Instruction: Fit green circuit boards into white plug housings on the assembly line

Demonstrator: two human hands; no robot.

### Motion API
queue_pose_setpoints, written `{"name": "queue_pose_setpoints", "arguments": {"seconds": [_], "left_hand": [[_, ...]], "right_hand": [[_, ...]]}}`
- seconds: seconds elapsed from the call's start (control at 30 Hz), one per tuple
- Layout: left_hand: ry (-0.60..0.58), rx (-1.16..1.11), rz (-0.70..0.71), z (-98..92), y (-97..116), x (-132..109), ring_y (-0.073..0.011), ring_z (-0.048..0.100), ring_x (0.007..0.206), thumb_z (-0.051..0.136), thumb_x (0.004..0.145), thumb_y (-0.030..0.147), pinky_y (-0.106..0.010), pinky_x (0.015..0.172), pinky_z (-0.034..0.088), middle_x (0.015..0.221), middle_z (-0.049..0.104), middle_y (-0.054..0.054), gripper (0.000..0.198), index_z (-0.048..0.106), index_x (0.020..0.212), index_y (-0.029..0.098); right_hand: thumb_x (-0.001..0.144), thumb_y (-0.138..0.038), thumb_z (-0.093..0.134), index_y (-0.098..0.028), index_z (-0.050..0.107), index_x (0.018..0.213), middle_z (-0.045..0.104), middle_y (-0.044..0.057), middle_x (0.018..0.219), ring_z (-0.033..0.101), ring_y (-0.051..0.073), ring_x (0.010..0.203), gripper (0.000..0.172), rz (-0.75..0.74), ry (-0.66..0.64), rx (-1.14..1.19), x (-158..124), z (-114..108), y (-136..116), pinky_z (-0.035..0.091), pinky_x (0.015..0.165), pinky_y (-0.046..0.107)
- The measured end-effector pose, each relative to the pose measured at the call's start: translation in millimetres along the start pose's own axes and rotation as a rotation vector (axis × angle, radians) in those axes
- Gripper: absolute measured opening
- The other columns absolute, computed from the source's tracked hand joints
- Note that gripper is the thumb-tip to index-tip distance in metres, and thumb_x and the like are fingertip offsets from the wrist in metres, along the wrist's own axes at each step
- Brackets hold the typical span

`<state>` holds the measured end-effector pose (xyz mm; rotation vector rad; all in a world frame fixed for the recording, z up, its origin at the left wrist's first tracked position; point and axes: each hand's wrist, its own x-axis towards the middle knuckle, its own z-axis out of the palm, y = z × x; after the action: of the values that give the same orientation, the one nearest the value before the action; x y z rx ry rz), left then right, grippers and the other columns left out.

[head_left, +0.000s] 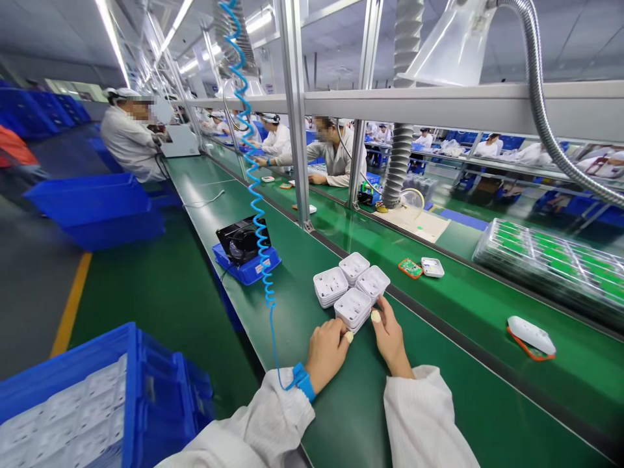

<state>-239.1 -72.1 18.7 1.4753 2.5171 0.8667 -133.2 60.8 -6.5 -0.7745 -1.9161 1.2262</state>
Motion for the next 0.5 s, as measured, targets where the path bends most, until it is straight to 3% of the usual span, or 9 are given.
{"name": "queue_pose_setpoints", "arguments": {"seconds": [0.33, 0.4, 0.5], "left_hand": [[0.03, -0.078, 0.013, 1.8, 1, -2, -0.0183, 0.055, 0.079, 0.046, 0.082, 0.019, -0.029, 0.069, 0.037, 0.079, 0.058, -0.002, 0.007, 0.052, 0.077, 0.019], [0.113, -0.188, 0.02, -3.0, -6, -4, -0.0176, 0.055, 0.08, 0.044, 0.084, 0.022, -0.029, 0.072, 0.04, 0.082, 0.057, -0.003, 0.01, 0.052, 0.08, 0.018], [0.397, -0.418, -0.059, -12.9, -26, 7, -0.0183, 0.054, 0.095, 0.04, 0.088, 0.031, -0.033, 0.085, 0.043, 0.101, 0.056, -0.008, 0.022, 0.049, 0.103, 0.017]], "right_hand": [[0.086, -0.05, 0.042, -0.015, 0.033, 0.136, 0.053, 0.014, 0.126, 0.054, 0.023, 0.112, 0.062, 0.008, -0.032, 0.002, 0, 0, 1, 0.043, 0.095, 0.038], [0.086, -0.05, 0.042, -0.016, 0.034, 0.136, 0.051, 0.014, 0.129, 0.054, 0.023, 0.112, 0.06, 0.002, -0.017, 0.012, 0, 0, 1, 0.043, 0.095, 0.039], [0.086, -0.051, 0.04, -0.018, 0.032, 0.137, 0.045, 0.014, 0.134, 0.052, 0.024, 0.114, 0.061, 0.016, 0.025, 0.008, 0, -1, 4, 0.042, 0.096, 0.041]]}}
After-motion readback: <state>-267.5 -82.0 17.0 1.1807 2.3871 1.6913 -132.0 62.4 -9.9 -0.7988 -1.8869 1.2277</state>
